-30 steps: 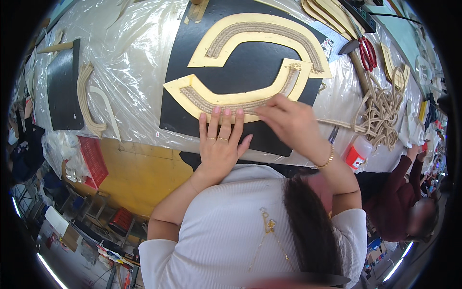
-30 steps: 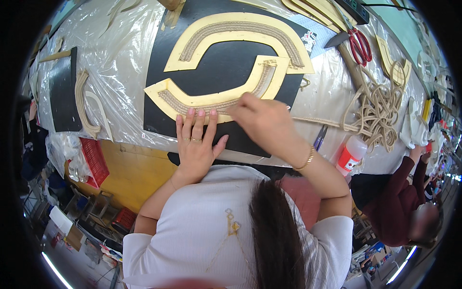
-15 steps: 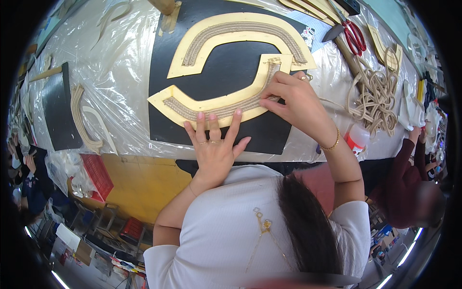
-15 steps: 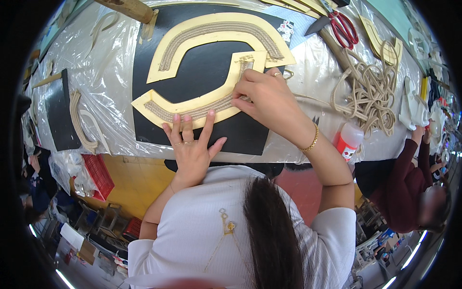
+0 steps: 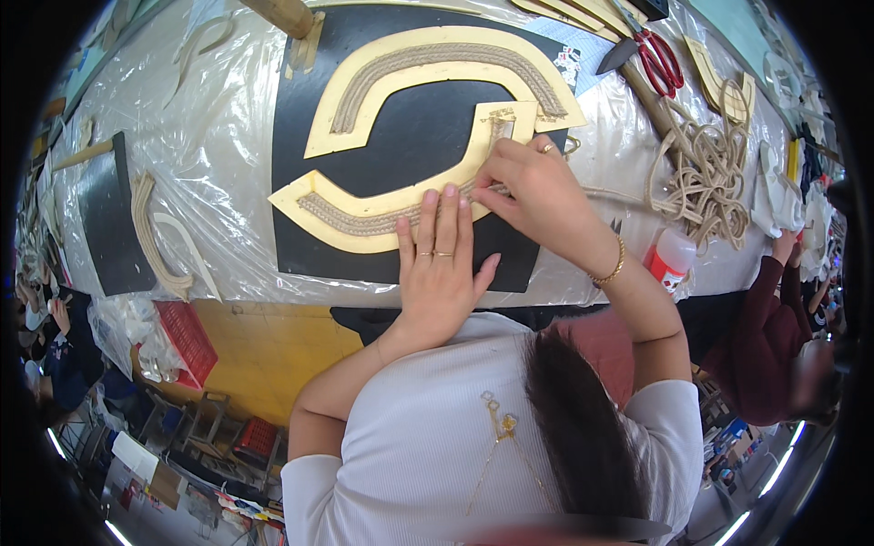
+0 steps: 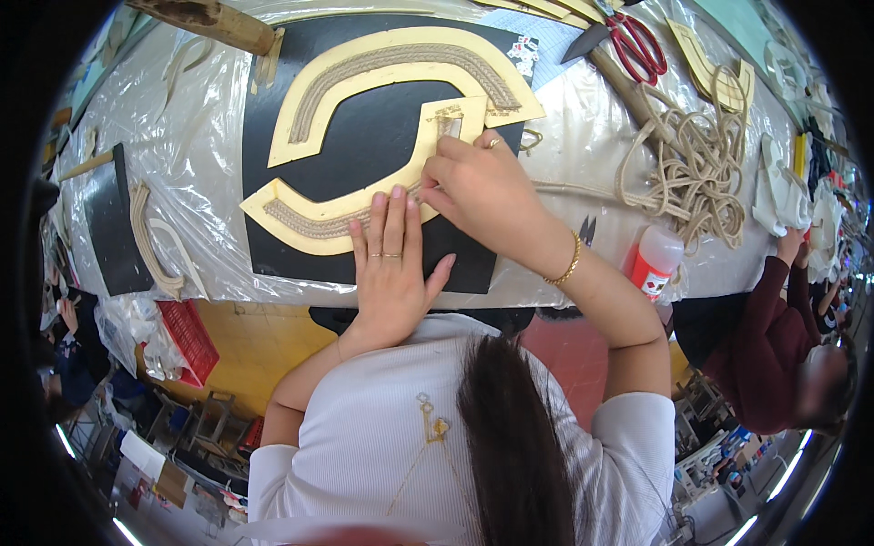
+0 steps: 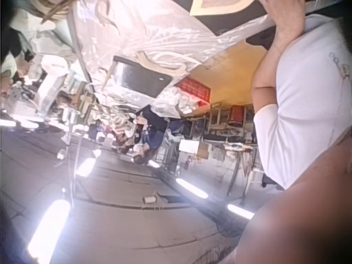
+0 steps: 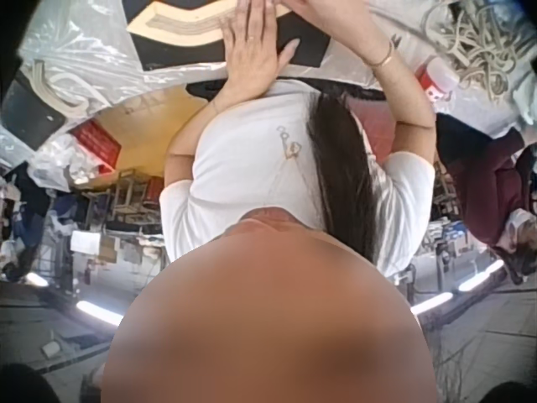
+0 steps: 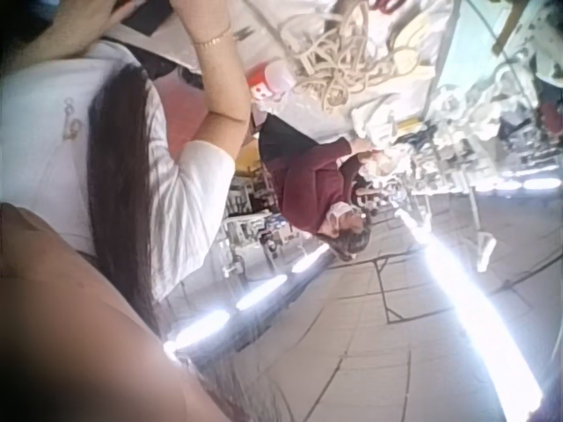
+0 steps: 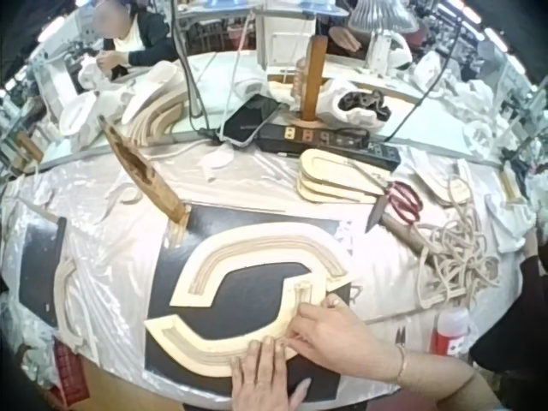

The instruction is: The person assembles a curved wooden component by gluing a rope into a groove, trimming excess rope, and securing it with a hammer and adhesive strips. The person uses scissors, a hammer, and a glue bottle to complete the assembly.

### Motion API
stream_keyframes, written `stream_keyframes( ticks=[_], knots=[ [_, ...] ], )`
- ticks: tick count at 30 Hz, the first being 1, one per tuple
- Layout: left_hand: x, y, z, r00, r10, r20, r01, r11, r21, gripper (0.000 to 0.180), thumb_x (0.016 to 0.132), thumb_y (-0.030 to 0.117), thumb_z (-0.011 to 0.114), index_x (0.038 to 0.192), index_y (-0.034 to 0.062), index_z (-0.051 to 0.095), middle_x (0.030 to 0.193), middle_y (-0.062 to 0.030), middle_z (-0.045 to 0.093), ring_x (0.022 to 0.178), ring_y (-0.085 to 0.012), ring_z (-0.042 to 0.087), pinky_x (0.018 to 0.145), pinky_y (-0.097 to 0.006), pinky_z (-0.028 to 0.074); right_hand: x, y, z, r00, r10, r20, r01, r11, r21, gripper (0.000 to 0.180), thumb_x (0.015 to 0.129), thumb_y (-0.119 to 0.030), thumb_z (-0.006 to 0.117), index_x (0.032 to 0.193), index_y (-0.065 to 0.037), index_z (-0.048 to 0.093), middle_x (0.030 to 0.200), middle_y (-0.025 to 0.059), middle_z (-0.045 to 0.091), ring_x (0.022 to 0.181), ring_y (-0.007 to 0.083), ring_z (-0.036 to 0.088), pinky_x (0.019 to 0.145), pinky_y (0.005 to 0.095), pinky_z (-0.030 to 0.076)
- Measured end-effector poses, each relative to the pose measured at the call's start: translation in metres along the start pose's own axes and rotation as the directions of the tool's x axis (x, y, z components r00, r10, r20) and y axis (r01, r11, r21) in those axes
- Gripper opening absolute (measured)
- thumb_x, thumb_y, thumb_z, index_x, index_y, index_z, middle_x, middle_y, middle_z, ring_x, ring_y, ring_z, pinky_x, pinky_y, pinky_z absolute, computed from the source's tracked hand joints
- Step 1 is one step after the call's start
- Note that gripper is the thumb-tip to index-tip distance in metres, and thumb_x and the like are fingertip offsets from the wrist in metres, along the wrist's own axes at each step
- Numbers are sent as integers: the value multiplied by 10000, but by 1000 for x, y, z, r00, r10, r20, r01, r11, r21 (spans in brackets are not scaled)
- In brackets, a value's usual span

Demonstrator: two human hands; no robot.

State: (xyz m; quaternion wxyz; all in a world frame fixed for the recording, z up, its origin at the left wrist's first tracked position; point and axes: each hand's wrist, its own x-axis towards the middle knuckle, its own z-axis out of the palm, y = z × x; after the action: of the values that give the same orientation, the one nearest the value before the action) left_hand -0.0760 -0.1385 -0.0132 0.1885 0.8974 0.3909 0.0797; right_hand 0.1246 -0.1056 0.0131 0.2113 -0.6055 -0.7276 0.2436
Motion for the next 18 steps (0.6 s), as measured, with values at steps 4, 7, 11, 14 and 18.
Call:
stream_keyframes(
  ticks=[4,7,11,14,18],
  knots=[
    [-10,-17,-11,999,45,3,-45,999,25,777,851,356,737,1466,-16,443,1533,-197,408,1468,-367,320,1182,-605,190,-12,-16,16,999,2,-46,-2,1000,-7,132,843,-198,724,838,-85,656,827,59,591,718,249,585,767,366,414],
    [-16,-30,-12,994,109,-24,-108,994,35,729,859,333,732,1463,18,474,1544,-172,405,1467,-350,331,1190,-591,192,-14,-26,14,999,18,-29,-17,1000,11,134,859,-201,721,867,-87,651,824,61,602,715,255,599,770,369,407],
    [-18,-33,-6,991,123,-45,-119,991,67,726,858,345,732,1469,43,480,1556,-157,392,1476,-341,317,1196,-592,176,-13,-16,-15,992,120,48,-121,992,34,150,817,-188,766,848,-81,666,795,58,656,732,231,624,792,348,392],
    [-19,-32,-5,992,117,-35,-115,991,75,728,857,356,733,1470,53,483,1569,-153,370,1486,-336,297,1197,-598,165,-6,-5,-29,976,175,126,-186,979,80,140,823,-181,750,834,-77,657,783,63,675,745,246,644,802,364,393],
    [-19,-29,-2,992,113,-61,-107,990,92,715,856,387,730,1473,109,498,1603,-143,299,1497,-341,263,1189,-628,146,3,-3,-29,978,143,151,-159,982,98,112,832,-158,710,811,-74,639,777,64,684,767,270,660,780,394,397]
  ],
)
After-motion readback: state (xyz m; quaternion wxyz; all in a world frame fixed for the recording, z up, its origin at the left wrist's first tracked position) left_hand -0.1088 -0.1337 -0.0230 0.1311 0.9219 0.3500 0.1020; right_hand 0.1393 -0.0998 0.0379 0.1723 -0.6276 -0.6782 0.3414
